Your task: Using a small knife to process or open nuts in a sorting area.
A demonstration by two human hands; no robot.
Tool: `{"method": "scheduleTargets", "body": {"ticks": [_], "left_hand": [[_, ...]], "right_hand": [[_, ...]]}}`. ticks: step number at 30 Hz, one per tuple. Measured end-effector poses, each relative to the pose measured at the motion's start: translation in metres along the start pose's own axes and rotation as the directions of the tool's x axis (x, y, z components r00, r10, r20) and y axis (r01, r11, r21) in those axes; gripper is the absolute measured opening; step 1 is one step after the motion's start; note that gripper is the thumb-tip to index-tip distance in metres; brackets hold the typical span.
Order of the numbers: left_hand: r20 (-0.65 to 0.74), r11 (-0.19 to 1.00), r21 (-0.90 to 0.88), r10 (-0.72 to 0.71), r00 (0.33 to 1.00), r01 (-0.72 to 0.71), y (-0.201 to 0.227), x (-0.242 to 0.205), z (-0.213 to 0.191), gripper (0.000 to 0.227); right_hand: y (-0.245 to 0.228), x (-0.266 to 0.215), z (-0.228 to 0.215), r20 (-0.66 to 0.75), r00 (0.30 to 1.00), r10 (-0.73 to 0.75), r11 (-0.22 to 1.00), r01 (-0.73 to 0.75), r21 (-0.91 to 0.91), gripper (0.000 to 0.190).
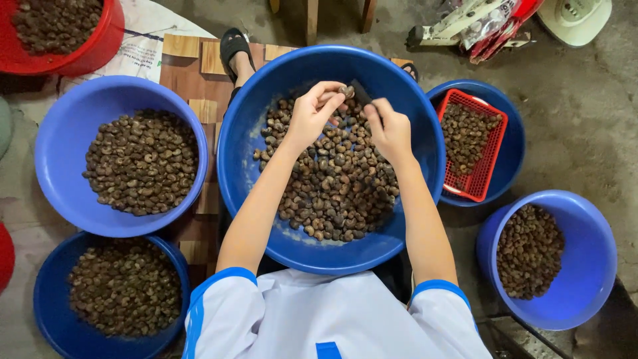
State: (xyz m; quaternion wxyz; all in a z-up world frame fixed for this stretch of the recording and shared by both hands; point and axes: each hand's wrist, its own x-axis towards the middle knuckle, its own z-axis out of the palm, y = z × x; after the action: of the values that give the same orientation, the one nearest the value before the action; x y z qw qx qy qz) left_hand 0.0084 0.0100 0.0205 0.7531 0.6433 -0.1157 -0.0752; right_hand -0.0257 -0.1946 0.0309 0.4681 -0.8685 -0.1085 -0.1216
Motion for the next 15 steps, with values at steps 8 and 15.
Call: {"method": "scheduleTargets", "body": {"ticks": [8, 15], "left_hand": [[-0.038, 0.931, 0.3, 0.228, 0.973, -0.207, 0.023, -0.004, -0.008, 0.02], [0.084, 0.844, 0.412, 0.339, 0.937, -0.343, 0.021, -0.001, 0.001, 0.02]], "right_hand": [[-0.006, -0.007, -0.003, 0.012, 0.989, -0.148, 0.857, 0.134, -0.497, 0.024], [0.0, -0.003, -0.003, -0.064, 0.994, 0.09, 0.974, -0.101, -0.2, 0.038]]}}
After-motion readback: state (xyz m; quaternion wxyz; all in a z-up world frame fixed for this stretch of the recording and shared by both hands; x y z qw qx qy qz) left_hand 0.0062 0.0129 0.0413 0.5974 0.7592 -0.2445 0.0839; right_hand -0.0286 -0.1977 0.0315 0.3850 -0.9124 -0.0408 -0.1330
